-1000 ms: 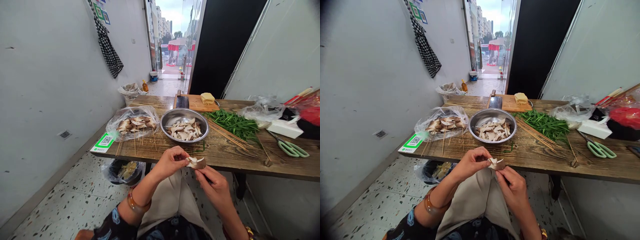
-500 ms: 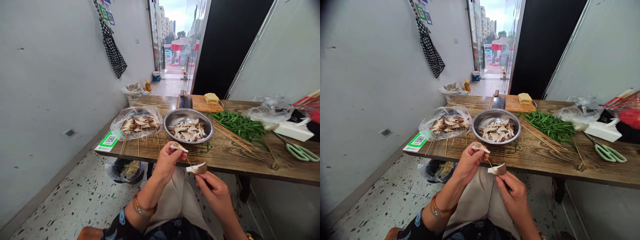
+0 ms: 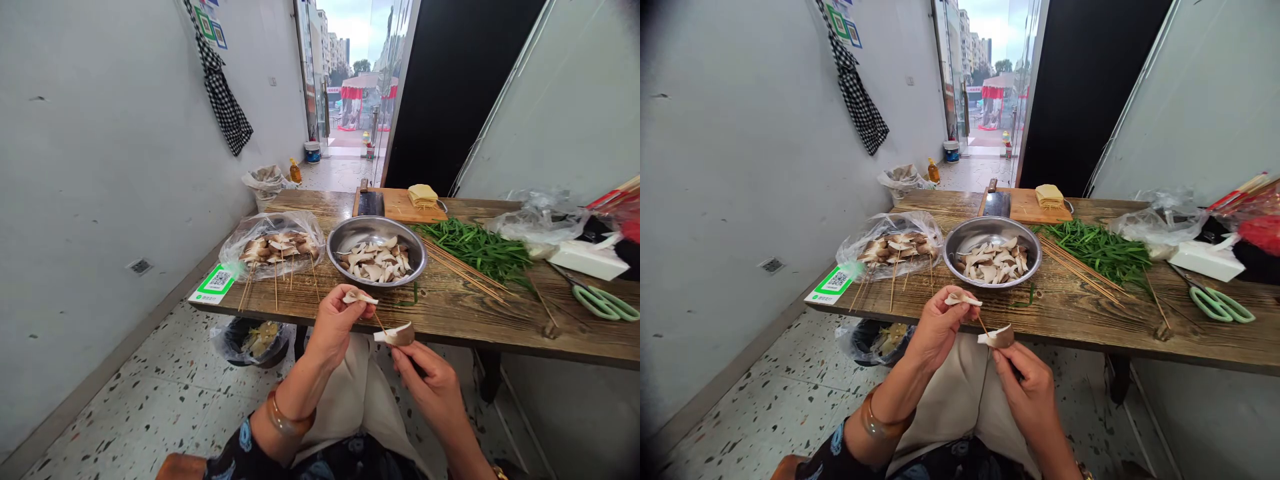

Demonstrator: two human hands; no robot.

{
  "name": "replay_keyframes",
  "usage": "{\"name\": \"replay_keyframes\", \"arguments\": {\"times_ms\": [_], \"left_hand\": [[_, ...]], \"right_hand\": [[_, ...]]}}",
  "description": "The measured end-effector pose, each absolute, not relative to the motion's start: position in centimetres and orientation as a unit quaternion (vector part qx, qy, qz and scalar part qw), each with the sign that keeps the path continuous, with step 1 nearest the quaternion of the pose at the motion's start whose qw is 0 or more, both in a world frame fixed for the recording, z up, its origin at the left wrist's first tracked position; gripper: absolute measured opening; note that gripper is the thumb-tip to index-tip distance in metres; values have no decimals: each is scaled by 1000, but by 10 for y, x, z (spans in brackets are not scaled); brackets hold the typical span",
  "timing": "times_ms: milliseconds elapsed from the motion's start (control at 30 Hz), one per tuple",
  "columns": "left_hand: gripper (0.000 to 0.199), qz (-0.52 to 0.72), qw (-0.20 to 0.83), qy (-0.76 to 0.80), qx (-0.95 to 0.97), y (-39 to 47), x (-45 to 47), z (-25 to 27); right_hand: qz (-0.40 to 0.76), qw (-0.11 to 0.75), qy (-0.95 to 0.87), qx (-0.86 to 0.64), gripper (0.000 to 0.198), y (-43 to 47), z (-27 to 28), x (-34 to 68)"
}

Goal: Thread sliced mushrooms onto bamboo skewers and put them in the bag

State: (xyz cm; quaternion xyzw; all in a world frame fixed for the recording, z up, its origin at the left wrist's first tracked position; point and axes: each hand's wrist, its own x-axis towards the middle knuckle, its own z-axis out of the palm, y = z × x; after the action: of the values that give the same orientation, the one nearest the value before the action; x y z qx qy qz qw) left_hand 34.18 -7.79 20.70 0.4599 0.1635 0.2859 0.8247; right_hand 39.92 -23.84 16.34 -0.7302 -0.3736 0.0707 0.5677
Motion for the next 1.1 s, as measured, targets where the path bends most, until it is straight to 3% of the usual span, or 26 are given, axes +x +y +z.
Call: {"name": "replay_keyframes", "arguments": {"times_ms": [433,1100], "left_hand": [[15,308,803,178,478,-83,344,203],[11,290,762,155,558,-85,342,195]], "right_hand": [[93,586,-345,-728,24,-236,163,399],[225,662,-254,-668,27,-231,163,393]]}}
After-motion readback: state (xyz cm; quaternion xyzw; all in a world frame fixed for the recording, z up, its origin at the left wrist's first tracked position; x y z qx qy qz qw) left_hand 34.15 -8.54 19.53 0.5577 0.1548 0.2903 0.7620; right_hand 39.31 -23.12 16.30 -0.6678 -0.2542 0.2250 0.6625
